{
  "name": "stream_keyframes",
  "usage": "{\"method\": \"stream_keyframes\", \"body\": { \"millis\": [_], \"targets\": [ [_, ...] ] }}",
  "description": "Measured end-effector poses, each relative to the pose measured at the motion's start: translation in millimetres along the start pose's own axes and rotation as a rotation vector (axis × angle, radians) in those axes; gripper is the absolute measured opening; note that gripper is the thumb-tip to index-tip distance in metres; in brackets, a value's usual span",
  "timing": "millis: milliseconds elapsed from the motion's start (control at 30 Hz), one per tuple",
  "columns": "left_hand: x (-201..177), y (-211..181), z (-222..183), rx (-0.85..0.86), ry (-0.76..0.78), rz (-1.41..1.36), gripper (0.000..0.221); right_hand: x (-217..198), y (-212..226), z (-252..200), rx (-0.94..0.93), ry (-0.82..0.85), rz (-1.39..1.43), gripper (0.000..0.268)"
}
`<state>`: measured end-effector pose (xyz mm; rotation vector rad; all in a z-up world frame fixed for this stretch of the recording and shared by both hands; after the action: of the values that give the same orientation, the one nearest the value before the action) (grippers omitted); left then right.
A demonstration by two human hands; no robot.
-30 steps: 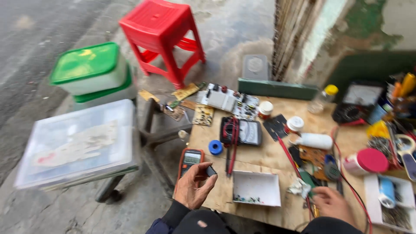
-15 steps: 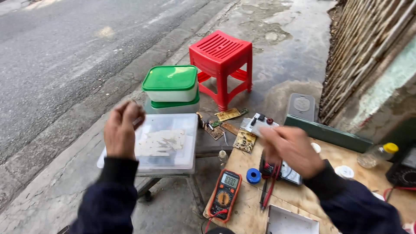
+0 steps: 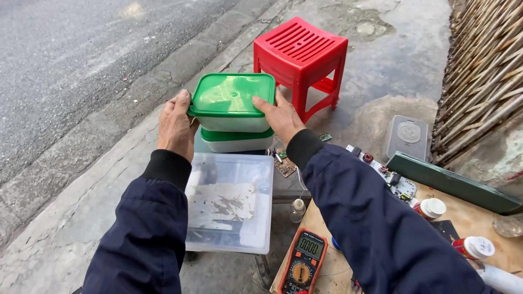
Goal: Organizing and testing electronic components and tools on a workbench in preparation for repair work.
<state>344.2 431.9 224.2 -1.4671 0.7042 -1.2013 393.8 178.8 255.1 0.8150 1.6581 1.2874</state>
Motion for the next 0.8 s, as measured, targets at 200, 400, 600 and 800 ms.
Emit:
{"method": "stream_keyframes", "body": {
  "millis": [200,400,600,800],
  "targets": [
    [39,-45,-60,0.122,0.066,-0.009,0.050,-14,33,-55,-0.183,-0.015,0.268,0.089],
    [156,-70,-205,-0.106,0.232,-0.032,0.028,-107,10,-191,-0.051,-0.225,0.548,0.070],
    [235,65,-310,-0.254,0.713,0.139,0.036,-149,-113,-383,0.178,-0.720,0.453,0.067],
    [264,134,-381,-0.779,1.022,0.544,0.066,-128,-222,-496,0.583,-0.939,0.521,0.068]
  ]
}}
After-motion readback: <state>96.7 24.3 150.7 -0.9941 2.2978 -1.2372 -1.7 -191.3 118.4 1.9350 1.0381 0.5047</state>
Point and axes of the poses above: each hand's wrist, its own z-axis towards the middle knuckle, its own x-axis out of the palm, y = z × x, the point moved 5 cm from there along z, towards the middle knuckle, and after that the axes turned 12 degrees about y, right-handed, at the moved point
